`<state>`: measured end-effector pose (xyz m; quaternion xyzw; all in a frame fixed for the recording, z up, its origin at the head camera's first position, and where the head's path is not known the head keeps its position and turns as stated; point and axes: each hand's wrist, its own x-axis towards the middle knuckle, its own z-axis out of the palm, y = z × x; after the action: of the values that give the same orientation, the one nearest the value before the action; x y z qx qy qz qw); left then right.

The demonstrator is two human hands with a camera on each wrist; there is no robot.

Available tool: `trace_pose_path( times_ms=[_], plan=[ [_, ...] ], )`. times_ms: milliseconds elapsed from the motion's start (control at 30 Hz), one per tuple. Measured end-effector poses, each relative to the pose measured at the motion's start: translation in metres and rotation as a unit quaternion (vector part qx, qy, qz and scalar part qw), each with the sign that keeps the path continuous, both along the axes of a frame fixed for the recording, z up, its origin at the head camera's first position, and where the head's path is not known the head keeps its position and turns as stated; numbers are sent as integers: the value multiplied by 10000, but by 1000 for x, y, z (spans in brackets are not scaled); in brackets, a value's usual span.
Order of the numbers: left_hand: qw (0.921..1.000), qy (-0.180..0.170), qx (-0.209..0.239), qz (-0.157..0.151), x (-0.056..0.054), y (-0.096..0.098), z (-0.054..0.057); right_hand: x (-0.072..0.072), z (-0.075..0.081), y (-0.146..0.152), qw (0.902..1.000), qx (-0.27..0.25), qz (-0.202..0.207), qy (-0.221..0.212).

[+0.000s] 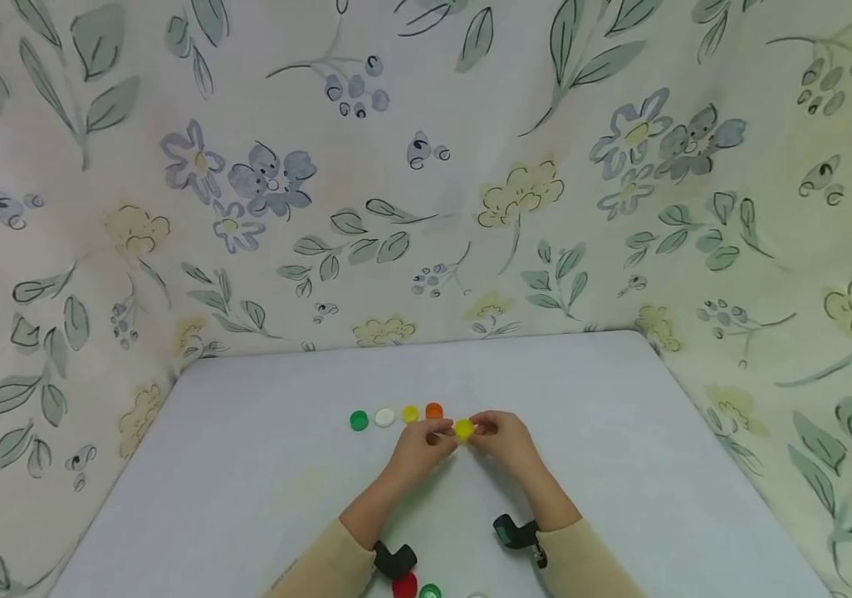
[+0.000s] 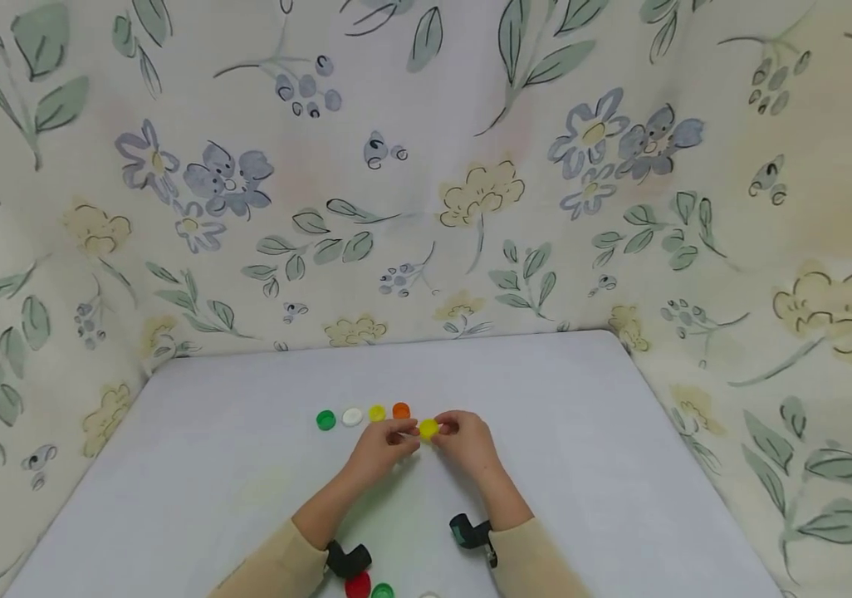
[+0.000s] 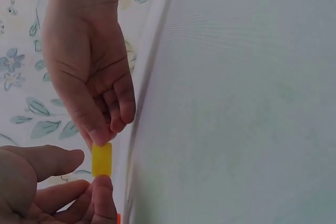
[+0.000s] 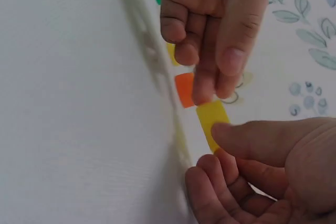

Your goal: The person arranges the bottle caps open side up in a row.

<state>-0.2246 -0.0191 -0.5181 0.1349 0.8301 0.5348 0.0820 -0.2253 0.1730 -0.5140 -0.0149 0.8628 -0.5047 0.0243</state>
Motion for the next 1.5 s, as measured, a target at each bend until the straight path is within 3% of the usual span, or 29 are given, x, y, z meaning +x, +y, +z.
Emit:
trace_pose_path(
  times_ms=[233,533,933,1000,1267,1500],
  plan=[
    [9998,-181,-55,-86,-1,-1,-8,-3,-10,-4,9998,-29,-193,5],
    [9983,-534,-174,-172,-4,0,-3,-4,-9,-5,9992,-300,-63,-250],
    [9979,-435,-216,-428,6,-9,1,9,-3,-1,9985,-283,57,-468],
    [9977,-442,-253,-446,13,-14,2,16,-4,1,9983,-208,16,-537],
    [9969,-488,-348,-512,61,-46,0,73,-9,7,9958,-342,85,-847],
    [9930,-408,-349,-1049,77,-54,3,116,-3,9,9951,-477,312,-810]
  ],
)
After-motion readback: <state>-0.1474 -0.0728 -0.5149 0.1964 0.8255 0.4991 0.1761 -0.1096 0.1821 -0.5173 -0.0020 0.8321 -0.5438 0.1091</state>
